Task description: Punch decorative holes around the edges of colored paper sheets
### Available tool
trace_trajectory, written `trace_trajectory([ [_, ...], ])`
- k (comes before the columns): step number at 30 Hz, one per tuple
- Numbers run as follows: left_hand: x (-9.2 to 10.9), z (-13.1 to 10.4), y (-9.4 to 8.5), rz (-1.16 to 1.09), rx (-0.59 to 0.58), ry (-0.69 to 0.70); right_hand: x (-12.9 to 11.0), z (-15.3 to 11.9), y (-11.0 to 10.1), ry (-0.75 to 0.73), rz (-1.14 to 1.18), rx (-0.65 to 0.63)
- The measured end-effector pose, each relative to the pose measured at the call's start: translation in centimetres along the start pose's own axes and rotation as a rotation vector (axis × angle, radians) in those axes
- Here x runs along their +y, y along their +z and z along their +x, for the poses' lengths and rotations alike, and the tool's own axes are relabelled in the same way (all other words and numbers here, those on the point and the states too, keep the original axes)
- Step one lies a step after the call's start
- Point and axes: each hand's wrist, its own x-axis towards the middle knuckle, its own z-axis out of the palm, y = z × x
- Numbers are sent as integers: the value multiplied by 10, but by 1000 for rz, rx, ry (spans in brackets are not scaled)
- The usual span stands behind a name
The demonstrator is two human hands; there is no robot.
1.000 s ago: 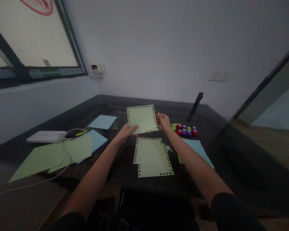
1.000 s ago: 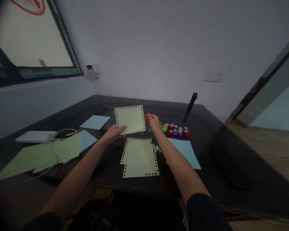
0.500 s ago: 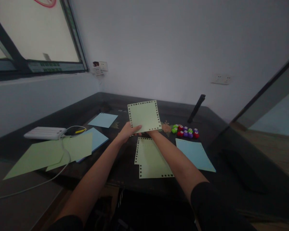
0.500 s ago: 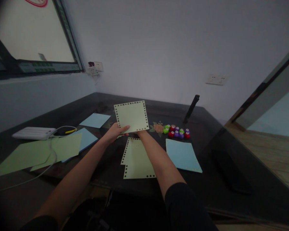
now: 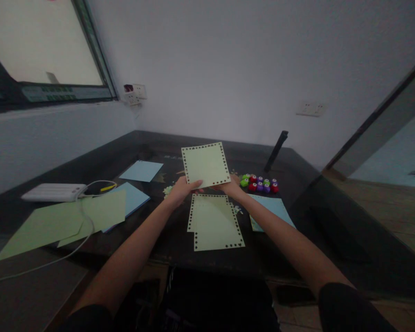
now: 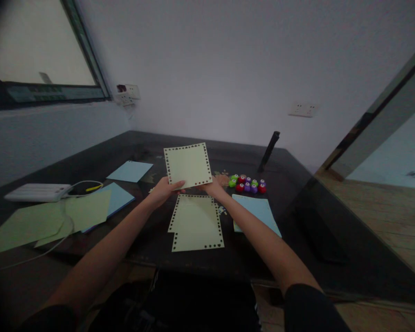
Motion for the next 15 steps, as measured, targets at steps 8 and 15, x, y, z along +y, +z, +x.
trace_trajectory([
  [8,-6,-8,17,26,-7,11,-24,-159,-34,-26,-416,-233],
  [15,-10,-8,21,87,-2,-28,-13,-187,5,-119,-691,-351],
])
